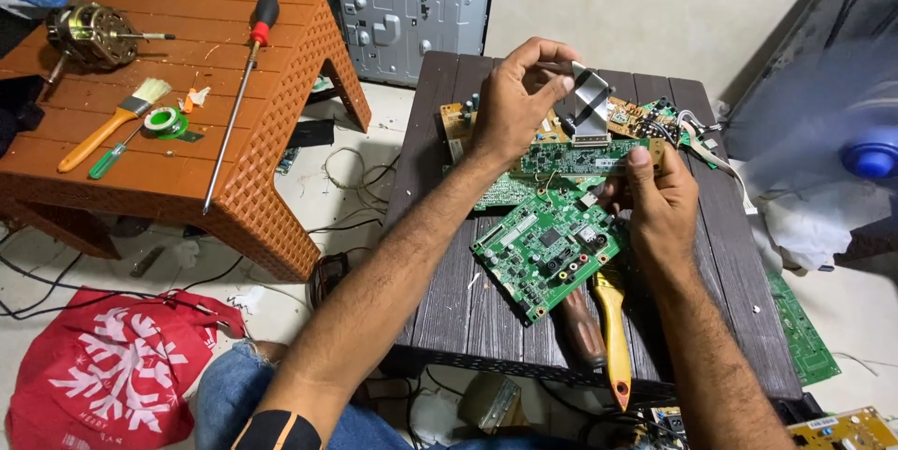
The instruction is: The person handles various circuit boards and electronic components on a table. They pick up a green circuit board, detach a ribbon cable, and then use a brush to clean the components on the board.
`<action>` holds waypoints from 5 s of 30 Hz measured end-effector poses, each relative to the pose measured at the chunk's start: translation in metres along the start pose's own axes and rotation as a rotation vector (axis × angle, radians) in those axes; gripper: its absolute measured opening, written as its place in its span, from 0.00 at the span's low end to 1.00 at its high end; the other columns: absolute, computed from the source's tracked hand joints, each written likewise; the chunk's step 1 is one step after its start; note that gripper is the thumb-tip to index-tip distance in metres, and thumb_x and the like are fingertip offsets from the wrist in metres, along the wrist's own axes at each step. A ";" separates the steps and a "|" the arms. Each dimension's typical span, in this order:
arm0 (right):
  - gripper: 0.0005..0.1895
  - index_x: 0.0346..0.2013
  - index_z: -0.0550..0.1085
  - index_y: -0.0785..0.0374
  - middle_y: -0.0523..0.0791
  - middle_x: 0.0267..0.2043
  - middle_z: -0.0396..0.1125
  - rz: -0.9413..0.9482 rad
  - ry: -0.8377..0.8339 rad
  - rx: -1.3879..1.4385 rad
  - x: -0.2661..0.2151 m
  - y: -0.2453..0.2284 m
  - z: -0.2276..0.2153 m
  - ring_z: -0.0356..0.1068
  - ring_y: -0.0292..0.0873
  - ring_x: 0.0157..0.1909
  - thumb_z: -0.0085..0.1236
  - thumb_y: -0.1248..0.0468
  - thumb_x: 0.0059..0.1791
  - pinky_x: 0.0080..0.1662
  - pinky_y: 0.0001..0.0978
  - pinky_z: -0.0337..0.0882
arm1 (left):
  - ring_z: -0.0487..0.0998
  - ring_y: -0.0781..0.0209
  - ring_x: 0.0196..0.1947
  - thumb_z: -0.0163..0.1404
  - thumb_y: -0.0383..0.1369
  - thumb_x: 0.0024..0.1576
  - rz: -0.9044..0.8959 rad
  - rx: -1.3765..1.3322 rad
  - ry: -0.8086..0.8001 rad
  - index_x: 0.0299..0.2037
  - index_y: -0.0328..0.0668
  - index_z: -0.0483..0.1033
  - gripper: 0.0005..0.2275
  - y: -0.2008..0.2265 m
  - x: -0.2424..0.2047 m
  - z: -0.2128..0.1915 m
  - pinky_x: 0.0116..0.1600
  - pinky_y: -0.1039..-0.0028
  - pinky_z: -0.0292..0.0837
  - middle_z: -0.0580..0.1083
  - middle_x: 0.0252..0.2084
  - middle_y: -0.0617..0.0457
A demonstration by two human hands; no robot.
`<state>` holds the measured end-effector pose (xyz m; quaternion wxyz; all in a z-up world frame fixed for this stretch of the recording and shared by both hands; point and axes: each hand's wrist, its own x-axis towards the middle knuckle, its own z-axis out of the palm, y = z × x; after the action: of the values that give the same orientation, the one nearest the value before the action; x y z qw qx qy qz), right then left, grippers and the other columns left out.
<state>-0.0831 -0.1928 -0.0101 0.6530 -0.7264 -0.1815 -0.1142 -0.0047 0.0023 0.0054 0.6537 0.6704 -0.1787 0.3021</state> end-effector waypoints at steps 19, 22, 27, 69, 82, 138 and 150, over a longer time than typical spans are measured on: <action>0.09 0.39 0.78 0.62 0.38 0.30 0.65 -0.059 0.137 -0.057 0.027 0.003 0.003 0.58 0.29 0.38 0.66 0.59 0.56 0.40 0.21 0.60 | 0.83 0.61 0.38 0.55 0.17 0.56 -0.045 -0.298 -0.357 0.47 0.35 0.77 0.11 0.019 -0.004 0.001 0.42 0.70 0.84 0.78 0.36 0.47; 0.09 0.36 0.77 0.63 0.36 0.25 0.60 -0.037 0.099 -0.016 0.022 -0.003 0.001 0.54 0.28 0.33 0.63 0.61 0.57 0.37 0.19 0.54 | 0.85 0.54 0.36 0.54 0.16 0.56 0.057 -0.160 -0.344 0.44 0.37 0.78 0.09 0.022 -0.004 0.004 0.40 0.66 0.85 0.79 0.35 0.43; 0.13 0.32 0.75 0.64 0.35 0.24 0.58 -0.086 0.039 -0.004 0.021 -0.012 0.003 0.51 0.26 0.34 0.60 0.62 0.58 0.36 0.19 0.49 | 0.84 0.54 0.33 0.54 0.18 0.57 0.312 0.098 -0.335 0.39 0.42 0.75 0.08 -0.002 0.001 0.009 0.38 0.68 0.84 0.79 0.33 0.45; 0.17 0.50 0.75 0.60 0.46 0.39 0.72 0.386 0.180 0.498 0.022 -0.001 -0.034 0.72 0.40 0.40 0.63 0.65 0.47 0.48 0.34 0.72 | 0.85 0.47 0.44 0.59 0.28 0.57 -0.034 0.139 -0.761 0.47 0.49 0.84 0.09 0.011 -0.008 0.006 0.49 0.60 0.79 0.83 0.42 0.44; 0.12 0.39 0.72 0.54 0.42 0.31 0.68 0.433 0.165 0.627 0.023 0.018 -0.047 0.71 0.40 0.35 0.64 0.70 0.46 0.42 0.30 0.68 | 0.85 0.49 0.45 0.59 0.31 0.59 -0.044 0.166 -0.792 0.49 0.50 0.83 0.09 0.020 -0.009 0.006 0.51 0.61 0.79 0.83 0.43 0.45; 0.32 0.66 0.67 0.63 0.56 0.58 0.65 -0.400 0.140 -0.154 -0.003 -0.040 0.003 0.71 0.55 0.49 0.68 0.68 0.49 0.47 0.48 0.72 | 0.76 0.60 0.24 0.48 0.39 0.66 -0.456 -0.895 -0.551 0.41 0.33 0.74 0.14 -0.026 -0.022 0.039 0.41 0.70 0.77 0.71 0.26 0.50; 0.04 0.38 0.77 0.69 0.54 0.44 0.71 -0.430 0.156 -0.148 0.000 -0.022 -0.016 0.72 0.48 0.48 0.64 0.71 0.55 0.49 0.38 0.69 | 0.64 0.70 0.14 0.35 0.48 0.68 -0.153 -0.344 -0.533 0.14 0.45 0.70 0.29 0.029 -0.029 0.045 0.26 0.83 0.60 0.63 0.11 0.53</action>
<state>-0.0911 -0.2069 0.0119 0.5708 -0.7059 -0.2721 -0.3192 -0.0372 -0.0487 0.0112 0.7085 0.6171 -0.3409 0.0312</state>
